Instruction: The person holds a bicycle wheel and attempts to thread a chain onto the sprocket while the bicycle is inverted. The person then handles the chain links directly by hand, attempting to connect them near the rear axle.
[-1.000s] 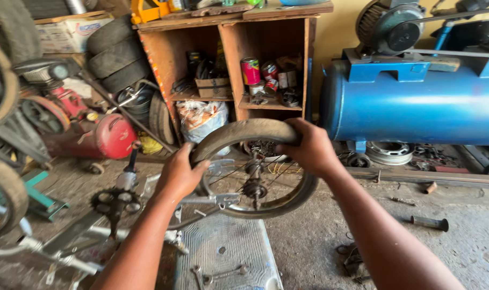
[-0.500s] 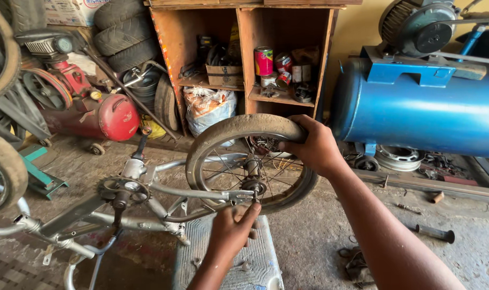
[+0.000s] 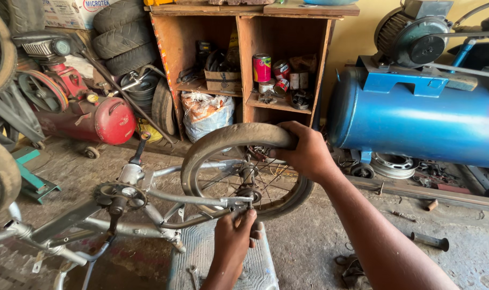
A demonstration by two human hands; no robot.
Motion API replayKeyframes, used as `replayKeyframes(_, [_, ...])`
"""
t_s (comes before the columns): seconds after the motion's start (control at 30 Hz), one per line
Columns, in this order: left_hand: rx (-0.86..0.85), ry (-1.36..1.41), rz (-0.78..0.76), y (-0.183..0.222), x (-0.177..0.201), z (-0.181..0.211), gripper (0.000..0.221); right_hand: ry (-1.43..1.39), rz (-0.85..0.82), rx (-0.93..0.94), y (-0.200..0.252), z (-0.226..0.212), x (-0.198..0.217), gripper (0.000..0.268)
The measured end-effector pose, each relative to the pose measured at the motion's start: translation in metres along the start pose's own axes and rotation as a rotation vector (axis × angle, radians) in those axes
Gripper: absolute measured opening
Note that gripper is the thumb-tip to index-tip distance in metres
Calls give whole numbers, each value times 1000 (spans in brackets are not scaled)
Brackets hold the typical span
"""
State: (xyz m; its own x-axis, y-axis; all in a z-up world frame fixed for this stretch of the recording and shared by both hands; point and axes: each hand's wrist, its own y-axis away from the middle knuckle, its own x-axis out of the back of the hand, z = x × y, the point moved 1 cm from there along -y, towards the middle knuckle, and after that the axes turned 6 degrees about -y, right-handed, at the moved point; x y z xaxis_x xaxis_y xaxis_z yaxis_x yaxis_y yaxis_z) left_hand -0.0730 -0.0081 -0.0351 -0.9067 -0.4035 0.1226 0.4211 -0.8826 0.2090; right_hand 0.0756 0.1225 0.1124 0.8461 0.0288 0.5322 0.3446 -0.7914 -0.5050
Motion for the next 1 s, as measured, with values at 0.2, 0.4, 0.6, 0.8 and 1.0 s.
replayKeyframes(0.2, [-77, 194, -51, -1, 0, -12, 31, 25, -33, 41, 0, -19, 0, 69])
replayKeyframes(0.4, [-58, 251, -49, -4, -1, -13, 32, 54, -70, 53, -7, -38, -5, 69])
replayKeyframes(0.6, [-122, -142, 56, 2, 2, -2, 33, 153, -129, 92, -15, -59, -12, 57])
replayKeyframes(0.8, [-786, -738, 549, 7, 40, 46, 31, 238, -156, 137, -23, -73, -24, 53])
replayKeyframes(1.0, [-1220, -922, 652, -53, 86, 130, 110, 248, -223, 166, -29, -79, -28, 54])
